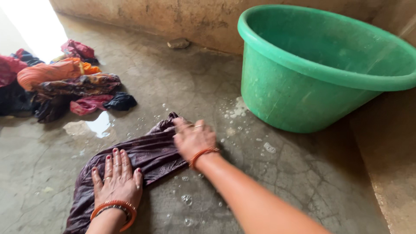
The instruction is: The person washes a dark patterned cloth by hand in a concrete room. They dip the cloth into a green basin, scrub it on the floor with a brush, and rinse it under a running water stream.
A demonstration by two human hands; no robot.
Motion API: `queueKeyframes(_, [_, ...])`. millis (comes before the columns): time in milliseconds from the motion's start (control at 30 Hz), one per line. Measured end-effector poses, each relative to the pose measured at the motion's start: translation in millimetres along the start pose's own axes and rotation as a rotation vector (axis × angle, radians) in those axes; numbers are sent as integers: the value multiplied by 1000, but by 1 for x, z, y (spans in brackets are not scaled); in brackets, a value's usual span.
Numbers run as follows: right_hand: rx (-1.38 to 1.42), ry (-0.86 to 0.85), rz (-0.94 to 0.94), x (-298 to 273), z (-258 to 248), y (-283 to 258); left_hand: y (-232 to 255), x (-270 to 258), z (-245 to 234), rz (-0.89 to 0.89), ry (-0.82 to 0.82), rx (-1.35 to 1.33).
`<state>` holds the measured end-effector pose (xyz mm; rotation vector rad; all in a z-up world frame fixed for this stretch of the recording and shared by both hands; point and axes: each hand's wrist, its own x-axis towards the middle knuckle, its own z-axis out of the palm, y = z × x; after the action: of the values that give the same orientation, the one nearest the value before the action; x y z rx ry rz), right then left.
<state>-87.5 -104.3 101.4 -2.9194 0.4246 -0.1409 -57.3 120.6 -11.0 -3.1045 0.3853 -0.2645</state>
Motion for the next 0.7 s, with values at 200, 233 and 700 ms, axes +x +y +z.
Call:
queueKeyframes(200, [125, -78, 37, 23, -24, -18, 21, 5, -36, -90, -196, 89])
queueKeyframes(233, [107, -117, -121, 20, -20, -38, 23, 4, -43, -124, -219, 89])
queueKeyframes(700, [243, -110, 221, 53, -14, 41, 17, 30, -18, -96, -149, -21])
